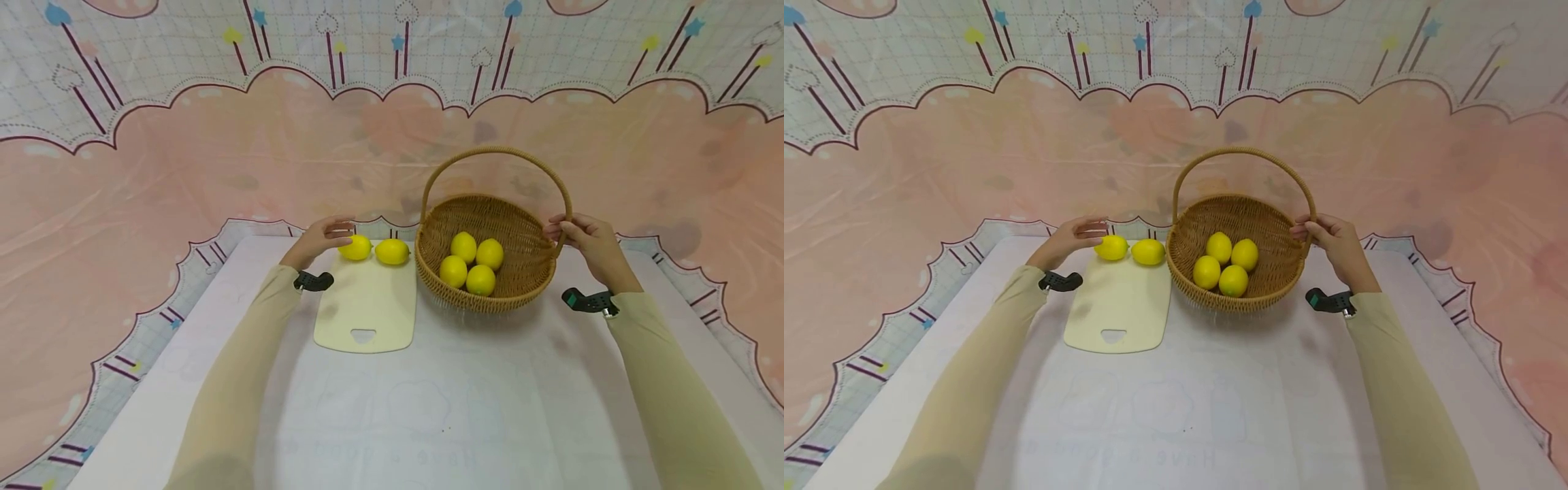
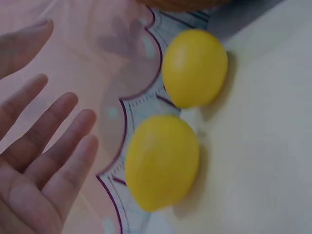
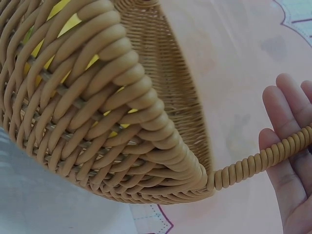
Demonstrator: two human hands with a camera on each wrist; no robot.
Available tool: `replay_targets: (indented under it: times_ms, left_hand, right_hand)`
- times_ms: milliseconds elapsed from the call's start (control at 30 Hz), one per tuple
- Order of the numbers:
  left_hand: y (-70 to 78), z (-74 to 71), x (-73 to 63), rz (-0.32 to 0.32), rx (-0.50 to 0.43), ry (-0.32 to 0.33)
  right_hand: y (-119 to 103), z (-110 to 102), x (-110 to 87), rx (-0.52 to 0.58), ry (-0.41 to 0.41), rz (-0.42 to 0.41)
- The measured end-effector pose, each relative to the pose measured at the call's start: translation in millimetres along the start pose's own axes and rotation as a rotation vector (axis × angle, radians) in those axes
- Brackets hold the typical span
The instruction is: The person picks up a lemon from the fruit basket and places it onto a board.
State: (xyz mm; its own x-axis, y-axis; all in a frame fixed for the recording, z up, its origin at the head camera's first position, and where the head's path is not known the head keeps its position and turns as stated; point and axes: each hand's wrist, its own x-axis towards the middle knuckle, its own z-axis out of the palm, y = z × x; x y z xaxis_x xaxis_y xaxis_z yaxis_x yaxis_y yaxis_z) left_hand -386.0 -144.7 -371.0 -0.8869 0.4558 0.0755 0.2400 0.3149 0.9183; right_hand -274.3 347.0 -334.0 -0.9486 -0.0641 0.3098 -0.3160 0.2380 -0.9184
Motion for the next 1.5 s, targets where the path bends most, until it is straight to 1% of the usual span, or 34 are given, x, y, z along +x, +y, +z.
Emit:
replay_targets:
  times_ms: [133,300,400,533,633,767,833,900,967,1033,1167,1300,1433,1500]
  left_hand:
    - [15.9,6.1,3.2,0.032,-0.007,-0.088]
    - [39.4,18.8,7.3,0.056,0.001,-0.154]
    - [53.1,28.0,10.0,0.080,0.024,-0.178]
    - [70.7,39.8,13.9,0.119,0.063,-0.228]
    - [84.9,47.2,16.4,0.135,0.090,-0.270]
    - [104.5,54.3,20.1,0.144,0.141,-0.332]
    - [113.2,56.9,22.7,0.156,0.149,-0.363]
    - [120.3,59.6,25.4,0.163,0.161,-0.378]
    - [124.5,63.1,28.9,0.169,0.162,-0.382]
    - [126.9,67.3,33.0,0.161,0.163,-0.387]
    - [125.2,78.8,45.7,0.135,0.196,-0.414]
    - [123.8,94.3,59.5,0.139,0.222,-0.436]
    - [124.7,111.7,71.8,0.143,0.284,-0.453]
    - [124.4,120.2,78.4,0.132,0.309,-0.464]
  right_hand:
    - [0,0,-0.3,-0.002,0.004,0.003]
    - [-1,0,0.3,-0.013,0.008,0.003]
    - [-1,0,0.9,-0.041,0.010,0.006]
    - [-1,0,1.2,-0.038,0.006,0.007]
    - [0,0,1.7,-0.030,0.004,0.002]
    - [0,0,2.1,-0.031,0.006,-0.001]
    - [1,0,2.0,-0.038,0.007,0.000]
    - [1,0,1.7,-0.024,0.006,0.000]
    - [1,0,1.4,-0.012,0.006,-0.001]
    - [1,0,1.4,0.003,0.005,-0.003]
    - [0,0,1.5,0.011,0.004,-0.003]
    - [1,0,1.1,0.021,0.005,0.002]
    - [1,0,1.1,0.035,0.008,-0.001]
    - [1,0,1.2,0.038,0.007,-0.003]
